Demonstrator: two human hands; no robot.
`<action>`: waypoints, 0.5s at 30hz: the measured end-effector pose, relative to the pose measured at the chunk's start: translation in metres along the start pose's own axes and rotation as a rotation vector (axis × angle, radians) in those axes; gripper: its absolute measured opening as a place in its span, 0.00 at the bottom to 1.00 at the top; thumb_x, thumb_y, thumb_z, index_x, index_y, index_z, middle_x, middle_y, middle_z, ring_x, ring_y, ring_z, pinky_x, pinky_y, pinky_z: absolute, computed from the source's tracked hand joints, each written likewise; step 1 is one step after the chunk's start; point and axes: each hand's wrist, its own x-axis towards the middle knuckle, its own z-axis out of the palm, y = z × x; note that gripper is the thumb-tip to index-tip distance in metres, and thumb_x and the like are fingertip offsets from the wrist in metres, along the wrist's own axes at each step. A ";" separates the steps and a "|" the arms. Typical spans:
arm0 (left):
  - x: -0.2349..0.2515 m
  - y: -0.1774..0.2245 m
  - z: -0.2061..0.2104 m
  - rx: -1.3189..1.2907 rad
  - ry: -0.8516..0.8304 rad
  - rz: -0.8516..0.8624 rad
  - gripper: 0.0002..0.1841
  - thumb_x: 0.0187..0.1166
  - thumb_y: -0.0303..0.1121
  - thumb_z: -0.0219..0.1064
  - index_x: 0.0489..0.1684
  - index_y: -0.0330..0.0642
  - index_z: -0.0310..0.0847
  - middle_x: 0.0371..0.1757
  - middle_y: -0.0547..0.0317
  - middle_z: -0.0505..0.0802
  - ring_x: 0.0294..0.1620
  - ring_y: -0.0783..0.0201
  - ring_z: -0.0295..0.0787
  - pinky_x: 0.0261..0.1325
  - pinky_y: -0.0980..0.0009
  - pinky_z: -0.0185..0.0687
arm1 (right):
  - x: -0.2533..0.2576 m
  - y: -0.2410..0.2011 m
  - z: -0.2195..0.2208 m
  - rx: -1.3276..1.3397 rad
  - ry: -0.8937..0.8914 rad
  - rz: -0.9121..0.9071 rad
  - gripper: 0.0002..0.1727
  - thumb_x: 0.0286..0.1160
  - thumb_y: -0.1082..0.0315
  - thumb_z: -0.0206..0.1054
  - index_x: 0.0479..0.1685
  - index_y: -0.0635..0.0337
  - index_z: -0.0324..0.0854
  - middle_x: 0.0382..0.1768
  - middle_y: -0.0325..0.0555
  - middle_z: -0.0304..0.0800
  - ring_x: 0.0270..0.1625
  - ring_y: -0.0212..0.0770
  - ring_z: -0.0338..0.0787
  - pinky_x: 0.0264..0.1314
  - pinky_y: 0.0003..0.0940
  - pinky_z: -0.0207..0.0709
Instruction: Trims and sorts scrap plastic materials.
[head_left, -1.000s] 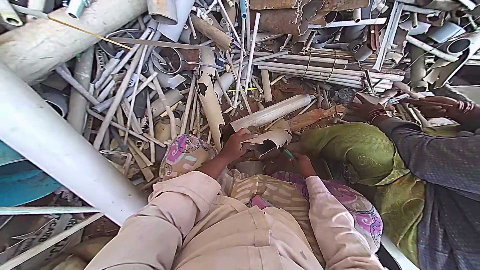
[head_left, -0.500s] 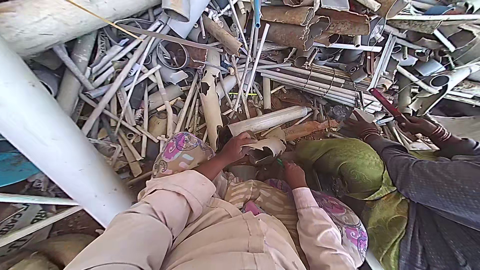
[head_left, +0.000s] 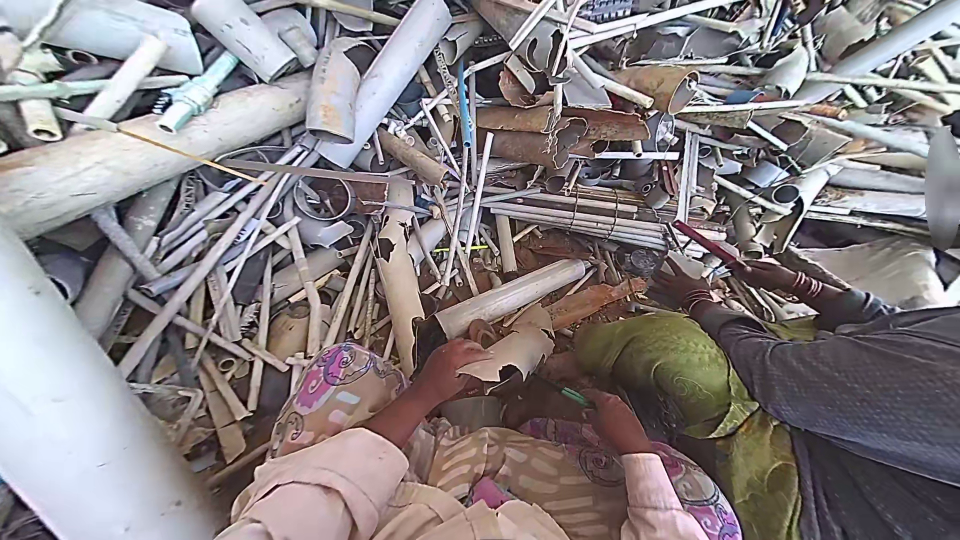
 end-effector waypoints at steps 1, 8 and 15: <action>-0.001 -0.001 0.003 0.025 0.039 0.052 0.20 0.64 0.19 0.69 0.55 0.44 0.94 0.57 0.51 0.95 0.60 0.43 0.89 0.66 0.43 0.80 | -0.003 0.010 -0.002 -0.001 -0.001 0.016 0.24 0.85 0.64 0.66 0.79 0.55 0.80 0.75 0.60 0.84 0.79 0.60 0.81 0.81 0.61 0.70; 0.004 0.012 0.014 0.029 0.121 0.393 0.17 0.84 0.42 0.55 0.56 0.56 0.91 0.59 0.65 0.95 0.72 0.63 0.83 0.80 0.63 0.66 | -0.020 0.047 0.000 0.141 0.005 0.114 0.22 0.85 0.61 0.65 0.75 0.59 0.80 0.74 0.62 0.83 0.78 0.62 0.81 0.76 0.64 0.73; 0.038 0.077 -0.020 -0.033 0.075 0.517 0.15 0.91 0.45 0.54 0.54 0.55 0.88 0.56 0.72 0.95 0.69 0.76 0.85 0.83 0.69 0.67 | -0.005 0.066 -0.002 0.320 0.025 -0.009 0.21 0.84 0.62 0.66 0.71 0.62 0.82 0.72 0.64 0.84 0.76 0.63 0.82 0.76 0.65 0.72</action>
